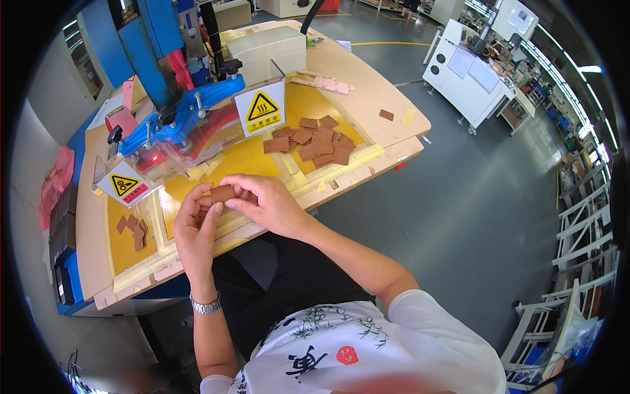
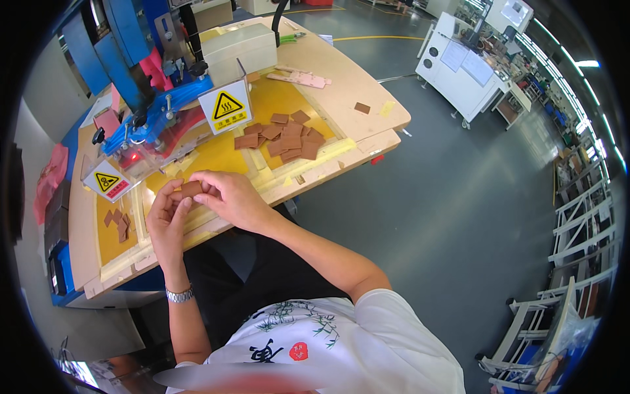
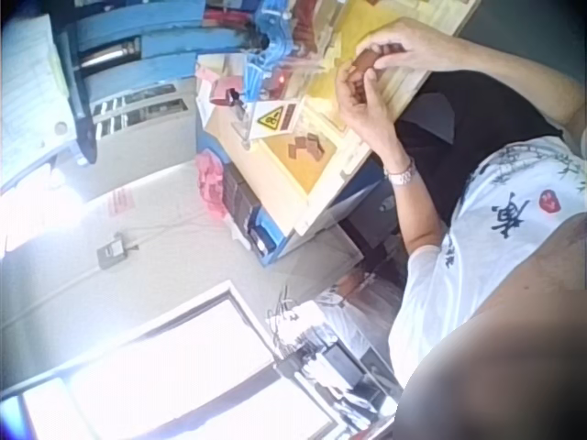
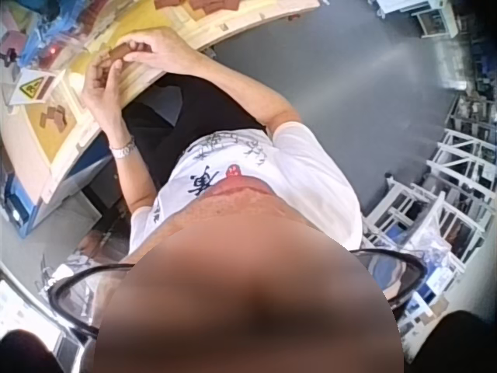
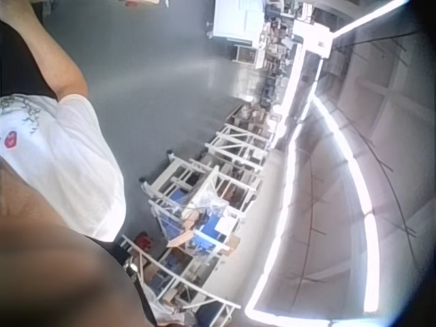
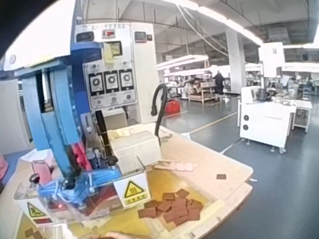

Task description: Inspecting and positioning leather pieces on a heat press machine.

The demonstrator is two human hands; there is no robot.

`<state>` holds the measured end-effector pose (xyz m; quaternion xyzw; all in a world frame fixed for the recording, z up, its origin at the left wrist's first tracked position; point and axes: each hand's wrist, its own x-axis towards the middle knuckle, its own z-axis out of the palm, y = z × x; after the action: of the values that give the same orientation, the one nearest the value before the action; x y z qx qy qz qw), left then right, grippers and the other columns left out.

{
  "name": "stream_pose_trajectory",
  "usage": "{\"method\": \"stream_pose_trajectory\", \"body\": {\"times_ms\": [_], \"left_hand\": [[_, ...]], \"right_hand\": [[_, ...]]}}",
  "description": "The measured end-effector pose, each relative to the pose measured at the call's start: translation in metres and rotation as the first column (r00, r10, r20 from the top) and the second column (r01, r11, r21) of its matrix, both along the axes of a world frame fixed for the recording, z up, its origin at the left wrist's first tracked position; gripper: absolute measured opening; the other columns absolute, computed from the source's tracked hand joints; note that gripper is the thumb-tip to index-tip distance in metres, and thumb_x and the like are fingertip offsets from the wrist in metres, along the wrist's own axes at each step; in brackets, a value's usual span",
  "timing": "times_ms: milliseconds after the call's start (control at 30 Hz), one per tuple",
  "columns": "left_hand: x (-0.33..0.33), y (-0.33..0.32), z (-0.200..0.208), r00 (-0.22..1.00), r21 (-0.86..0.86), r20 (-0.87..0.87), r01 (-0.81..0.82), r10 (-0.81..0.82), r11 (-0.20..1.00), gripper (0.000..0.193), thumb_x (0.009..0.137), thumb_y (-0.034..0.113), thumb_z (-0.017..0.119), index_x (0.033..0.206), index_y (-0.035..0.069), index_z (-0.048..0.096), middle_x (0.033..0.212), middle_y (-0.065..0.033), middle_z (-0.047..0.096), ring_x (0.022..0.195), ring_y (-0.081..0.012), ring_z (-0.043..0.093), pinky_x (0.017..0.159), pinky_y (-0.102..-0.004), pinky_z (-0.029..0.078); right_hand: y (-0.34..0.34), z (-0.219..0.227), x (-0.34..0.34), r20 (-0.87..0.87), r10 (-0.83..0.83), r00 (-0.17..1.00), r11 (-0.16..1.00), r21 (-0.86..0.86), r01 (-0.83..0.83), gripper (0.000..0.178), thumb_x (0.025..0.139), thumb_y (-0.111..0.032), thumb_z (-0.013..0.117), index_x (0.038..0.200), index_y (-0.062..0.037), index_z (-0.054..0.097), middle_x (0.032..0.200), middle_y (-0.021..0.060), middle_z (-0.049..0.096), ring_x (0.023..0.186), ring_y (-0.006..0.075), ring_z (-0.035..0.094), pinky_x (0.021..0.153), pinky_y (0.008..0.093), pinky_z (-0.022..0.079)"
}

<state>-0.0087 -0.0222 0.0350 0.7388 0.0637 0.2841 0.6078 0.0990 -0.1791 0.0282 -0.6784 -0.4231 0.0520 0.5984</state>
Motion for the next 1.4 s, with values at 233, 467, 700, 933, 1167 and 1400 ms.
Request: {"method": "stream_pose_trajectory", "body": {"times_ms": [233,467,700,933,1167,1400], "left_hand": [[-0.0013,0.0004,-0.0026,1.0,0.02,-0.018,-0.024,0.024,1.0,0.034,0.097,-0.008,0.071,0.13,0.001,0.068,0.094,0.0005,0.068,0.087,-0.0076,0.064,0.083,-0.0224,0.052],[-0.001,-0.0016,-0.0018,0.999,0.0,-0.003,-0.032,0.032,0.999,0.034,0.097,-0.01,0.072,0.129,0.0,0.068,0.094,0.0013,0.066,0.087,-0.007,0.062,0.081,-0.0217,0.051],[-0.0005,-0.0023,-0.0017,0.999,0.017,-0.007,-0.04,0.04,0.999,0.035,0.097,-0.01,0.07,0.13,0.0,0.068,0.094,0.0006,0.067,0.087,-0.0078,0.064,0.083,-0.0229,0.052],[-0.0012,-0.001,-0.0021,0.999,0.031,-0.02,-0.031,0.032,0.999,0.036,0.097,-0.008,0.071,0.132,0.0,0.069,0.094,0.0008,0.067,0.087,-0.0083,0.063,0.084,-0.0239,0.053],[-0.0012,-0.0011,-0.0019,1.0,0.013,-0.012,-0.015,0.015,1.0,0.035,0.098,-0.008,0.07,0.132,0.0,0.068,0.095,0.0,0.068,0.088,-0.0087,0.064,0.085,-0.024,0.053],[-0.0007,-0.0018,-0.0018,1.0,0.022,-0.012,-0.021,0.021,1.0,0.035,0.098,-0.009,0.07,0.132,0.0,0.068,0.097,-0.0008,0.07,0.09,-0.0088,0.067,0.085,-0.0241,0.054]], "right_hand": [[-0.0002,0.002,-0.002,0.022,-0.028,0.999,1.0,0.0,0.028,0.036,0.096,-0.009,0.077,0.131,-0.004,0.069,0.089,0.0097,0.073,0.078,0.0229,0.072,0.074,0.0361,0.058],[0.0002,-0.0016,-0.0006,0.014,-0.019,1.0,1.0,0.0,0.019,0.037,0.098,-0.006,0.077,0.134,-0.0052,0.069,0.094,0.0057,0.072,0.078,0.0134,0.065,0.073,0.0291,0.055],[0.0014,-0.0044,0.0006,0.041,-0.022,0.999,1.0,0.018,0.021,0.036,0.098,-0.006,0.077,0.133,-0.005,0.069,0.094,0.0061,0.073,0.078,0.0139,0.066,0.073,0.0294,0.056],[0.0011,0.0008,-0.0025,0.044,-0.04,0.998,0.999,0.009,0.039,0.038,0.098,-0.006,0.077,0.135,-0.0062,0.069,0.092,0.0054,0.071,0.077,0.0138,0.065,0.071,0.0298,0.055],[0.0015,-0.0006,-0.002,0.054,-0.029,0.998,1.0,0.009,0.029,0.037,0.097,-0.005,0.077,0.133,-0.0056,0.069,0.092,0.006,0.071,0.077,0.0142,0.065,0.071,0.0297,0.055],[0.0014,-0.0011,-0.0018,0.063,-0.027,0.998,1.0,0.008,0.026,0.036,0.098,-0.005,0.076,0.133,-0.0042,0.069,0.092,0.0064,0.071,0.077,0.0144,0.065,0.071,0.03,0.055]]}}
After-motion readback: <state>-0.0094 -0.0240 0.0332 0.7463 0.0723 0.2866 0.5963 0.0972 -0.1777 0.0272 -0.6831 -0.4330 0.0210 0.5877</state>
